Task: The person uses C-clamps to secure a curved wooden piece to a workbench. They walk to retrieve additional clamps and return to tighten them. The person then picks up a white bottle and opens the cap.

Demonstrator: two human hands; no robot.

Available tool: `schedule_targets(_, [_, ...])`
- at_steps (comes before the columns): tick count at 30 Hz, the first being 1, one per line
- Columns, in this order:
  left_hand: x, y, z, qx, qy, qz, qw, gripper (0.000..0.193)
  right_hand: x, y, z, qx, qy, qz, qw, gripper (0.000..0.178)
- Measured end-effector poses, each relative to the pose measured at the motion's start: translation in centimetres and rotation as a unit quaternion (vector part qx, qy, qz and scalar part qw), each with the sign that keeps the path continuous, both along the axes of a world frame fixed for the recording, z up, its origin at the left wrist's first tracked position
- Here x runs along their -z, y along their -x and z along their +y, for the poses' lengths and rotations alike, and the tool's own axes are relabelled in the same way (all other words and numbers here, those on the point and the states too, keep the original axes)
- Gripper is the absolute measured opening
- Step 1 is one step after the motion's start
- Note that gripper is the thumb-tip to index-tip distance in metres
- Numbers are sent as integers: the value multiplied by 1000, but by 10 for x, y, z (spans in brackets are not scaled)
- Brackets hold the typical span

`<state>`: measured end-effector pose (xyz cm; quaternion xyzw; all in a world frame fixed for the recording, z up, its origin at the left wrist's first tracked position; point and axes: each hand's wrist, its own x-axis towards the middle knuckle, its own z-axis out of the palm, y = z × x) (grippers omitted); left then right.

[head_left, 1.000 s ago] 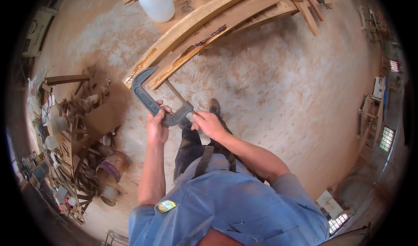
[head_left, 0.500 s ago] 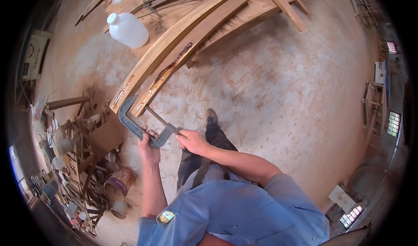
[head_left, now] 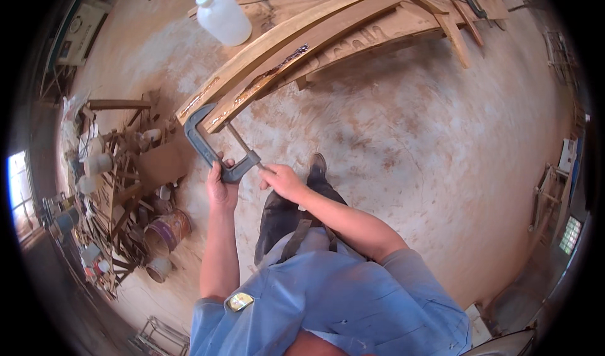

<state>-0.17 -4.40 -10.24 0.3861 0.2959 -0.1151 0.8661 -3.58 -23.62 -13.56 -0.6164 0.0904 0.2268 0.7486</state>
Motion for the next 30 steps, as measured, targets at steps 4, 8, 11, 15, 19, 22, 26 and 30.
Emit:
schedule_targets(4, [2,5,-8,-38,-4,27,999,29,-12,-5,-13,-33,7,30,999,29])
schedule_targets(8, [-1,2,-16,-48,-35,52,997,29,-15,-11,-17,-55,-12,65,996,25])
schedule_targets(11, [-2,4,-19,-81,-40,46,995,27,-13,-13,-16,-98,16,79,992,24])
schedule_targets(15, [0,-2,-11,-64,-66,54,994,29,-13,-22,-10,-73,22,98,992,39])
schedule_targets(19, [14,-6,0,-36,-95,55,993,35,10,-23,-30,-61,141,9,988,41])
schedule_targets(22, [18,-4,2,-55,-82,102,990,37,-15,-36,-79,-49,113,106,987,33])
schedule_targets(26, [7,-10,-15,-81,-74,83,991,44,-29,-46,-182,74,120,124,982,27])
schedule_targets(30, [-7,-13,-26,-80,-86,75,990,43,-77,-65,-314,176,269,65,945,26])
